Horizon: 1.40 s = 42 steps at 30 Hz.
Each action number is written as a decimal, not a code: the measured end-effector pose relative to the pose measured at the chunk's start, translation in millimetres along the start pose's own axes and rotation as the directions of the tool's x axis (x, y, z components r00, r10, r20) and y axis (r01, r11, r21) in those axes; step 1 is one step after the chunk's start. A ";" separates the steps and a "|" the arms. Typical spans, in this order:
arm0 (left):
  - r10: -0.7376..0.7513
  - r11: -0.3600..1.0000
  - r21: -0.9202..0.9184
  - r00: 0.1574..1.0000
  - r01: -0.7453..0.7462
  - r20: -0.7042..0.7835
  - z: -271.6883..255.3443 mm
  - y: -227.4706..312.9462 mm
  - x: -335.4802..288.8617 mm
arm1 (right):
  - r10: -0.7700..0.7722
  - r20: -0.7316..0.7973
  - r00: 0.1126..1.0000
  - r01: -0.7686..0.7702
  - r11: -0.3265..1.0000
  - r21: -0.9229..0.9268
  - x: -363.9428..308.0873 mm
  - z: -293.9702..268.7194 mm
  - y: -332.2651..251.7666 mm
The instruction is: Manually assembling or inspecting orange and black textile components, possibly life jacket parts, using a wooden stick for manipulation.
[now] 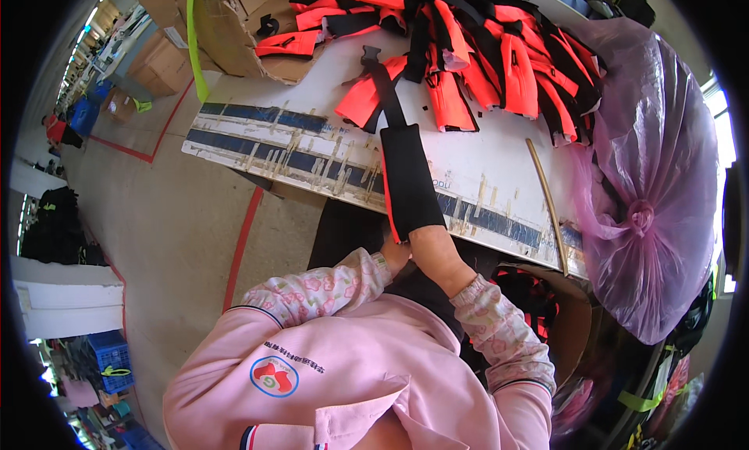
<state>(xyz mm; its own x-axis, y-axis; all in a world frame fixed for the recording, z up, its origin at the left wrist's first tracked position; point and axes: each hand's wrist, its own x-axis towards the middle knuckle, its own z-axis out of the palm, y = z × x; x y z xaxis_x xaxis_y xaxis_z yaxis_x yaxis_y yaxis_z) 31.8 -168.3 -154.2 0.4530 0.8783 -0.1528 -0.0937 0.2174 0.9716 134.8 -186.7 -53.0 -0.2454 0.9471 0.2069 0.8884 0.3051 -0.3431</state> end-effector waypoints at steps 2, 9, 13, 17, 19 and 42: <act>0.143 0.984 0.104 0.990 -0.142 0.001 -4.7 -7.9 -1.0 | 0.082 0.260 0.962 -0.081 0.997 -0.014 2.1 3.3 -2.8; 0.223 0.955 0.190 0.973 -0.230 0.055 -17.1 -8.1 4.6 | 0.218 0.281 0.935 -0.244 0.968 0.059 31.5 29.8 -2.2; 0.155 0.973 0.160 0.985 -0.166 0.082 -22.1 -7.8 8.6 | 0.284 0.146 0.948 -0.294 0.954 0.052 56.4 47.9 7.7; 0.122 0.985 0.117 0.991 -0.128 0.057 -22.3 -7.3 8.8 | 0.230 -0.072 0.971 -0.232 0.973 -0.021 73.7 40.9 3.5; 0.139 0.986 0.086 0.990 -0.141 0.027 -20.9 -7.9 5.5 | 0.051 -0.421 0.906 -0.124 0.981 -0.148 75.0 33.4 -0.9; -0.377 0.775 -0.539 0.926 0.332 0.027 -22.1 18.5 -10.6 | -0.052 -0.099 0.994 0.072 0.975 0.210 6.6 -38.3 -51.6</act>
<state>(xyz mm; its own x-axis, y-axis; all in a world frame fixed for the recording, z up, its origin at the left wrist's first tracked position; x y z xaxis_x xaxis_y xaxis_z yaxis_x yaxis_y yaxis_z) 5.7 -164.2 -138.6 0.4787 0.7195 -0.5032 -0.4001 0.6889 0.6044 102.2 -200.0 1.1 -0.2519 0.9153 0.3144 0.7671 0.3869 -0.5117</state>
